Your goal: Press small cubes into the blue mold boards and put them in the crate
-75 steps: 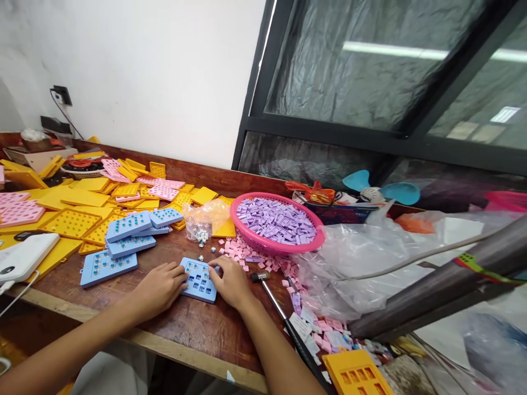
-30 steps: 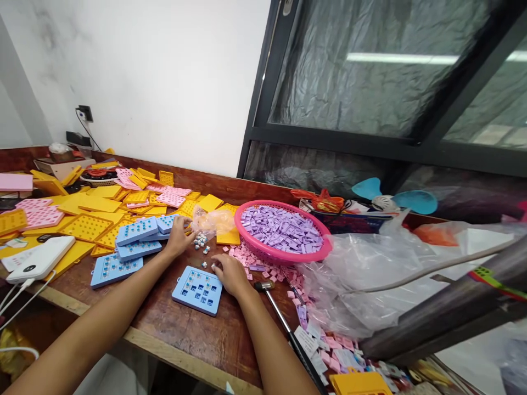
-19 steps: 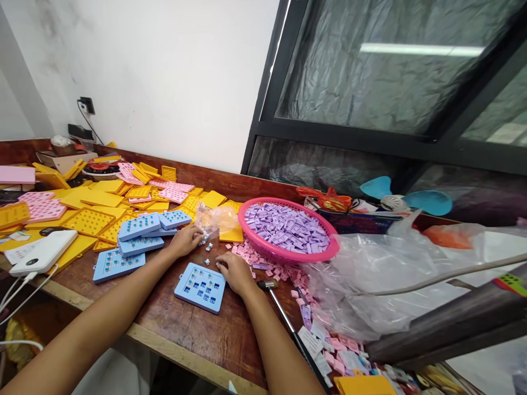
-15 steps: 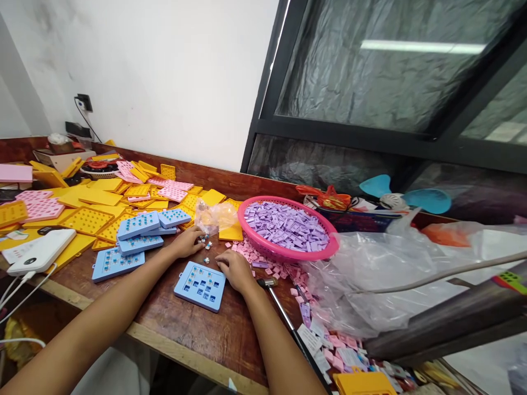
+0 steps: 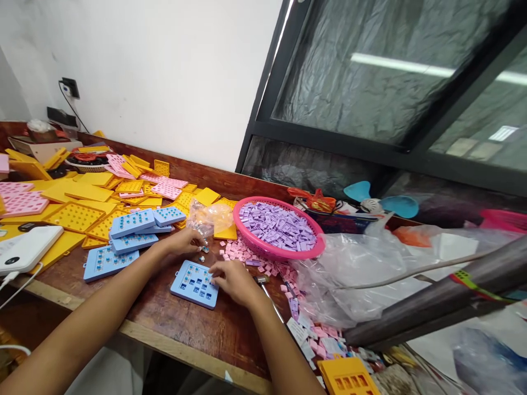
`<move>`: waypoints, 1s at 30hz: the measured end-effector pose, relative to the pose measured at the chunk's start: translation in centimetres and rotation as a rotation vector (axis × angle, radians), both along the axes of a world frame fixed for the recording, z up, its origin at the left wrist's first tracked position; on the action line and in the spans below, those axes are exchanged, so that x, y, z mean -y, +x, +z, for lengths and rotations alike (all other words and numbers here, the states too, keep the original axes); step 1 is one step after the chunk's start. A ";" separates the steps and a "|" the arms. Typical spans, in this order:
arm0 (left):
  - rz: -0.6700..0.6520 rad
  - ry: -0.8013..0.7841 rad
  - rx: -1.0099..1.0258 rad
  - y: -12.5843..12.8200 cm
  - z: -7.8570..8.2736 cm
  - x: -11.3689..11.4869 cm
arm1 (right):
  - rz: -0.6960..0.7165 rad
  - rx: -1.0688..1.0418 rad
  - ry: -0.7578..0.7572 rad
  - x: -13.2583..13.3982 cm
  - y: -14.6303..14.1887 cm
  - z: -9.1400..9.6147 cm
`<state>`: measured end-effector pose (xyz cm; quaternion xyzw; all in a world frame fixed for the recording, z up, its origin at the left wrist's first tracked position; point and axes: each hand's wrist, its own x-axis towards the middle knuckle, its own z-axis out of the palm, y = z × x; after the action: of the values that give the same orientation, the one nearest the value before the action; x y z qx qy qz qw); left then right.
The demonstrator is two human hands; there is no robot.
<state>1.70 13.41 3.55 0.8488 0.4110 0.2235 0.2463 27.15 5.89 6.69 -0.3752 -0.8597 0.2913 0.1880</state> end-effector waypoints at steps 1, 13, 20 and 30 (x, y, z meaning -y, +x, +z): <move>-0.023 -0.020 -0.013 0.0 0.2 0.1 | 0.007 0.046 0.039 0.5 0.0 -0.3; -0.123 -0.086 -0.013 0.8 3.3 2.2 | -0.069 0.108 0.168 1.8 -0.3 -1.3; -0.301 -0.428 0.191 0.1 3.1 2.1 | -0.132 0.264 0.228 2.6 0.0 -0.6; -0.303 -0.637 0.349 -1.0 2.3 1.5 | -0.142 0.270 0.207 3.0 -0.7 -0.7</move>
<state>0.74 11.86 5.86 0.7302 0.2816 0.1869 0.5938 26.41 2.87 6.01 -0.4495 -0.8738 0.1341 0.1284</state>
